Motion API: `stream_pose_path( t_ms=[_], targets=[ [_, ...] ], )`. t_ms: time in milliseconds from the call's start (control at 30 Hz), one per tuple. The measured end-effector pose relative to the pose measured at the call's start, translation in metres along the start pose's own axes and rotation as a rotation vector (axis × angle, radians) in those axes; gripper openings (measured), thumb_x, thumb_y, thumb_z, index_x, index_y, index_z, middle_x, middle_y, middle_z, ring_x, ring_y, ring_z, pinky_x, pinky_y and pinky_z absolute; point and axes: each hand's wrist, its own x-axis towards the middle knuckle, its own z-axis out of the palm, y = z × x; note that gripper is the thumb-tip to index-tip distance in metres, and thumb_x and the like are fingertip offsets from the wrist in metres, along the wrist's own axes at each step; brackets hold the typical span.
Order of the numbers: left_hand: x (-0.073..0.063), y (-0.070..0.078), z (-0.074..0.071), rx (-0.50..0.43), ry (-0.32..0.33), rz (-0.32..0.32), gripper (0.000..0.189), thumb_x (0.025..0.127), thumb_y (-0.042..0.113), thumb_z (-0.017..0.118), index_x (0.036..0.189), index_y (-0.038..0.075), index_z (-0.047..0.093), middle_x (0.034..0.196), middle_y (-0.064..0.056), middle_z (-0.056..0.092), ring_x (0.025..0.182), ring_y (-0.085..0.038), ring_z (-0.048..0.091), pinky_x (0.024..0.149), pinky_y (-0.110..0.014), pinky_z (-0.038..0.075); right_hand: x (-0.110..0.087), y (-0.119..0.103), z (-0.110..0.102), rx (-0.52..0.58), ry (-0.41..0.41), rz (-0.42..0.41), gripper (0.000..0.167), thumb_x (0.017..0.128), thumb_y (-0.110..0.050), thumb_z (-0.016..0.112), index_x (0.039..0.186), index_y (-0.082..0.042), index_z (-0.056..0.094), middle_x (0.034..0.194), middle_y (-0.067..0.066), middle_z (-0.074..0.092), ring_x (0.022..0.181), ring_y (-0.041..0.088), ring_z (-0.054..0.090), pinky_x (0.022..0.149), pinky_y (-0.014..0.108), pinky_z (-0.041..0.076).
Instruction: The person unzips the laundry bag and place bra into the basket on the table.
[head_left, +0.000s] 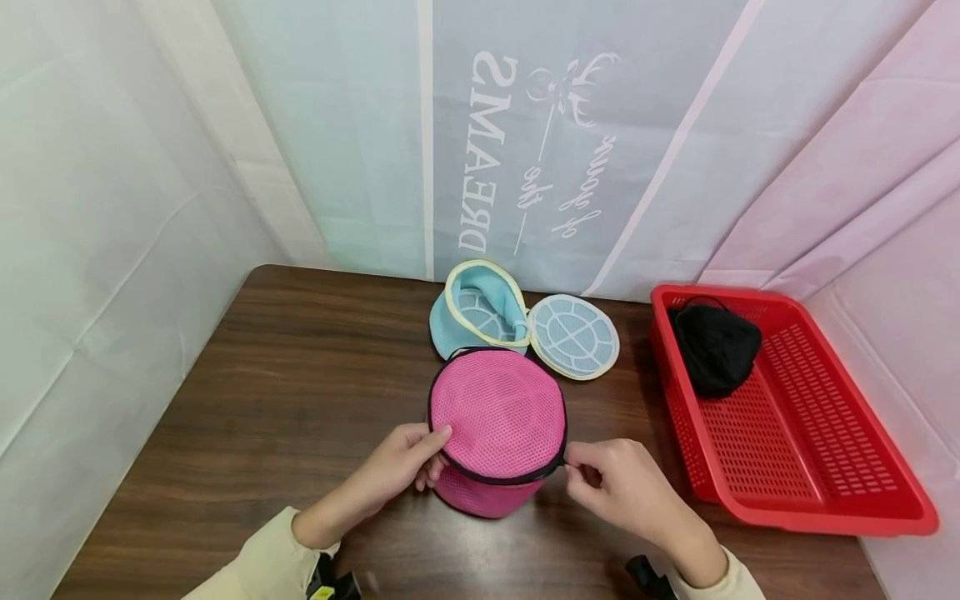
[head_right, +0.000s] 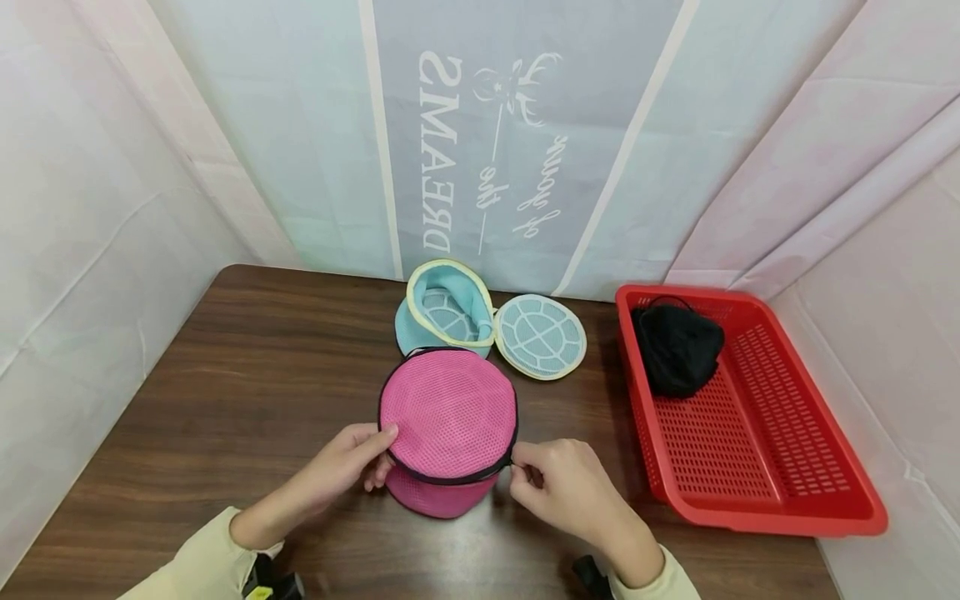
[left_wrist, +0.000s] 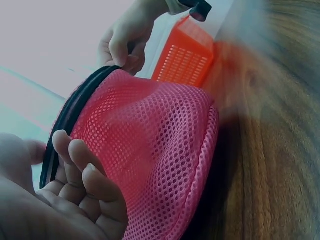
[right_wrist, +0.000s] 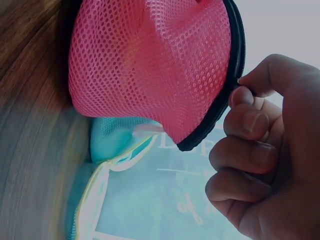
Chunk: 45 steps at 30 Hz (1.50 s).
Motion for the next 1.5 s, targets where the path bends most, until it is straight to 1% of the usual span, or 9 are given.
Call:
stream_pose_path(
  t_ms=[200, 300, 500, 767, 867, 1067, 1200, 1433, 1500],
  targets=[
    [-0.001, 0.001, -0.005, -0.008, -0.081, 0.079, 0.026, 0.103, 0.016, 0.056, 0.085, -0.003, 0.054, 0.07, -0.002, 0.055, 0.061, -0.01, 0.053, 0.053, -0.021, 0.044, 0.001, -0.002, 0.0, 0.037, -0.027, -0.017, 0.042, 0.073, -0.001, 0.07, 0.067, -0.033, 0.043, 0.063, -0.027, 0.028, 0.056, -0.011, 0.029, 0.051, 0.006, 0.02],
    [-0.001, 0.001, -0.006, 0.0, -0.082, 0.09, 0.024, 0.103, 0.014, 0.057, 0.087, -0.004, 0.054, 0.071, -0.002, 0.054, 0.062, -0.009, 0.054, 0.053, -0.021, 0.045, 0.001, -0.004, 0.001, 0.069, -0.038, -0.046, 0.042, 0.074, 0.0, 0.071, 0.067, -0.031, 0.043, 0.063, -0.026, 0.027, 0.057, -0.012, 0.027, 0.051, 0.006, 0.019],
    [0.0, 0.0, -0.007, 0.009, -0.034, 0.066, 0.033, 0.106, 0.018, 0.055, 0.085, -0.007, 0.051, 0.069, -0.002, 0.052, 0.06, -0.01, 0.052, 0.052, -0.021, 0.044, 0.001, -0.006, 0.004, 0.15, -0.073, -0.086, 0.041, 0.076, 0.001, 0.071, 0.069, -0.03, 0.046, 0.062, -0.023, 0.029, 0.058, -0.013, 0.027, 0.051, 0.005, 0.019],
    [-0.001, -0.002, -0.008, 0.017, -0.035, -0.005, 0.037, 0.109, 0.022, 0.05, 0.082, -0.004, 0.058, 0.067, 0.0, 0.055, 0.058, -0.008, 0.051, 0.052, -0.019, 0.044, 0.005, -0.009, 0.009, 0.18, -0.149, -0.097, 0.039, 0.085, -0.003, 0.072, 0.071, -0.03, 0.047, 0.063, -0.022, 0.033, 0.059, -0.013, 0.03, 0.051, 0.005, 0.022],
    [-0.002, -0.003, -0.008, 0.034, -0.093, -0.003, 0.036, 0.107, 0.022, 0.053, 0.084, -0.005, 0.06, 0.067, 0.001, 0.058, 0.059, -0.007, 0.051, 0.052, -0.019, 0.043, 0.006, -0.01, 0.011, 0.19, -0.16, -0.1, 0.038, 0.086, -0.004, 0.072, 0.072, -0.03, 0.048, 0.063, -0.023, 0.033, 0.059, -0.013, 0.031, 0.051, 0.005, 0.022],
    [-0.004, -0.008, -0.007, 0.064, -0.293, 0.039, 0.037, 0.106, 0.018, 0.054, 0.088, -0.013, 0.064, 0.066, 0.004, 0.06, 0.056, -0.004, 0.051, 0.05, -0.018, 0.044, 0.006, -0.012, 0.015, 0.183, -0.137, -0.136, 0.037, 0.086, -0.005, 0.073, 0.073, -0.029, 0.048, 0.064, -0.023, 0.033, 0.06, -0.015, 0.029, 0.051, 0.004, 0.022],
    [-0.004, -0.009, -0.003, 0.055, -0.337, 0.037, 0.042, 0.107, 0.02, 0.054, 0.087, -0.015, 0.066, 0.066, 0.003, 0.062, 0.055, -0.004, 0.052, 0.05, -0.017, 0.044, 0.008, -0.014, 0.017, 0.183, -0.116, -0.161, 0.036, 0.086, -0.005, 0.073, 0.074, -0.03, 0.05, 0.063, -0.022, 0.034, 0.06, -0.015, 0.03, 0.051, 0.004, 0.023],
    [-0.004, -0.011, 0.003, 0.067, -0.422, 0.087, 0.036, 0.103, 0.014, 0.06, 0.081, -0.013, 0.067, 0.068, -0.025, 0.062, 0.056, -0.005, 0.053, 0.049, -0.019, 0.044, 0.01, -0.018, 0.019, 0.19, -0.113, -0.162, 0.036, 0.087, -0.007, 0.074, 0.072, -0.03, 0.049, 0.061, -0.02, 0.035, 0.059, -0.015, 0.029, 0.049, 0.005, 0.024],
    [-0.004, -0.012, 0.004, 0.069, -0.427, 0.102, 0.035, 0.103, 0.014, 0.06, 0.079, -0.011, 0.067, 0.069, -0.029, 0.061, 0.057, -0.005, 0.053, 0.049, -0.019, 0.044, 0.01, -0.019, 0.02, 0.186, -0.112, -0.166, 0.036, 0.087, -0.007, 0.074, 0.072, -0.03, 0.05, 0.062, -0.022, 0.036, 0.059, -0.016, 0.03, 0.05, 0.004, 0.024]
  ],
)
